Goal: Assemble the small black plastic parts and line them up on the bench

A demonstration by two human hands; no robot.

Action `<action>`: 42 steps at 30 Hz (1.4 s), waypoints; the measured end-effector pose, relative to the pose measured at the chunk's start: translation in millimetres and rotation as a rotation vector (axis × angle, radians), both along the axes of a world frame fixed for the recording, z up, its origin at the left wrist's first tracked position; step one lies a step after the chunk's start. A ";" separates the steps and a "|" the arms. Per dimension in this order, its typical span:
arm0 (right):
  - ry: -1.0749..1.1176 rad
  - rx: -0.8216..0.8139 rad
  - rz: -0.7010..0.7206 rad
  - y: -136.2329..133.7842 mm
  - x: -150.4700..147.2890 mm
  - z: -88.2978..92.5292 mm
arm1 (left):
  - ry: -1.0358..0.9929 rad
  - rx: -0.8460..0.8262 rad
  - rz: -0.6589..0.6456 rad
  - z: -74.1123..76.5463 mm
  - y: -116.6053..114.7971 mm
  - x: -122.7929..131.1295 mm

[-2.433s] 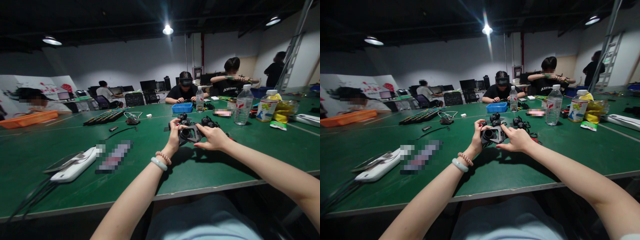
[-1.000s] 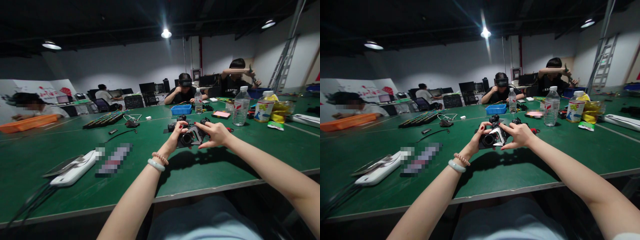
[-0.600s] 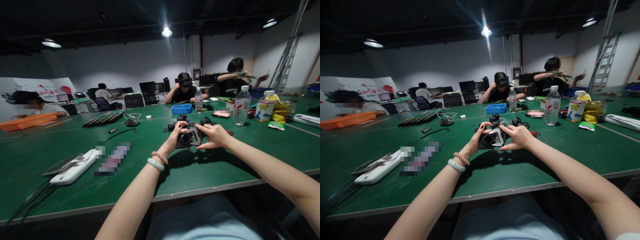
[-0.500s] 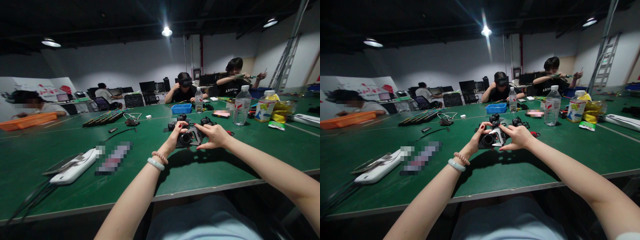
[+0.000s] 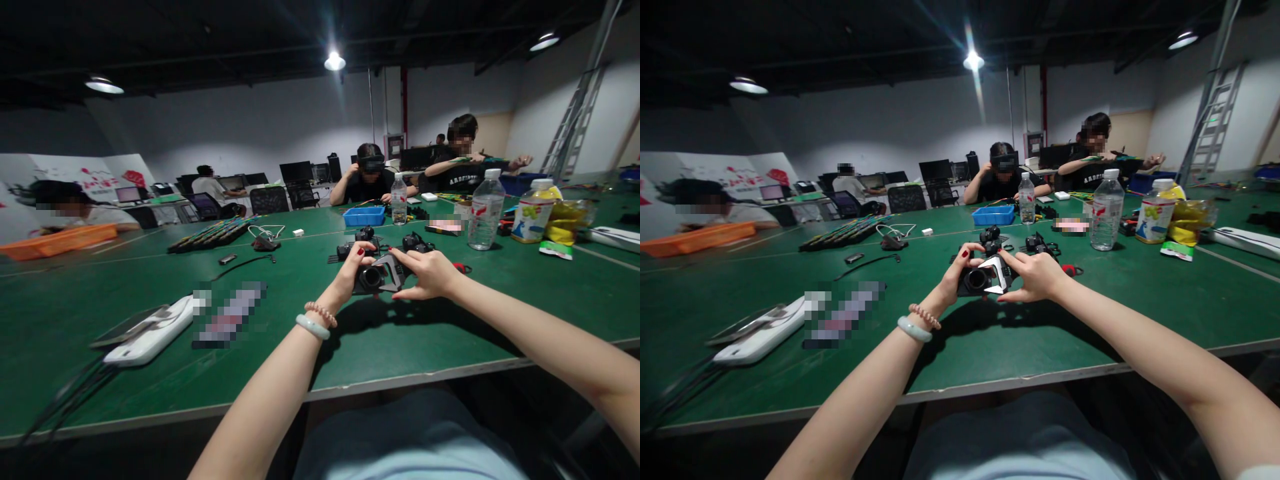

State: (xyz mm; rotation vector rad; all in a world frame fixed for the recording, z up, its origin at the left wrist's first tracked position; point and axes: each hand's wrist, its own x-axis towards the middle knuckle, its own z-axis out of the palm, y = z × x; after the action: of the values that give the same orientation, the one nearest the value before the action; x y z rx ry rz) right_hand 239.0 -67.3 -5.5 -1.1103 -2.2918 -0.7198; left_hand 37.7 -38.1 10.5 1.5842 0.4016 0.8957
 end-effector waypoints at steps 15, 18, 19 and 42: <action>0.045 -0.016 -0.007 -2.2 -5.8 -4.5 | -0.063 -0.024 0.015 -0.7 1.0 -0.5; 0.061 -0.027 -0.015 -4.2 -6.5 -3.1 | -0.078 -0.028 0.009 -0.2 1.2 -0.3; 0.063 -0.028 -0.019 -4.8 -6.7 -2.6 | -0.083 -0.029 0.008 -0.1 1.4 -0.3; 0.108 -0.029 -0.044 -7.2 -10.6 -3.0 | -0.108 0.040 0.110 3.7 -0.4 1.8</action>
State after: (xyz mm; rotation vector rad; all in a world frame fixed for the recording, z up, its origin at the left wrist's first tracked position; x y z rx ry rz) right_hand 228.4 -74.5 -8.5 -1.1867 -2.2003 -0.6289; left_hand 39.5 -38.5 14.2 1.5543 0.3999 1.0747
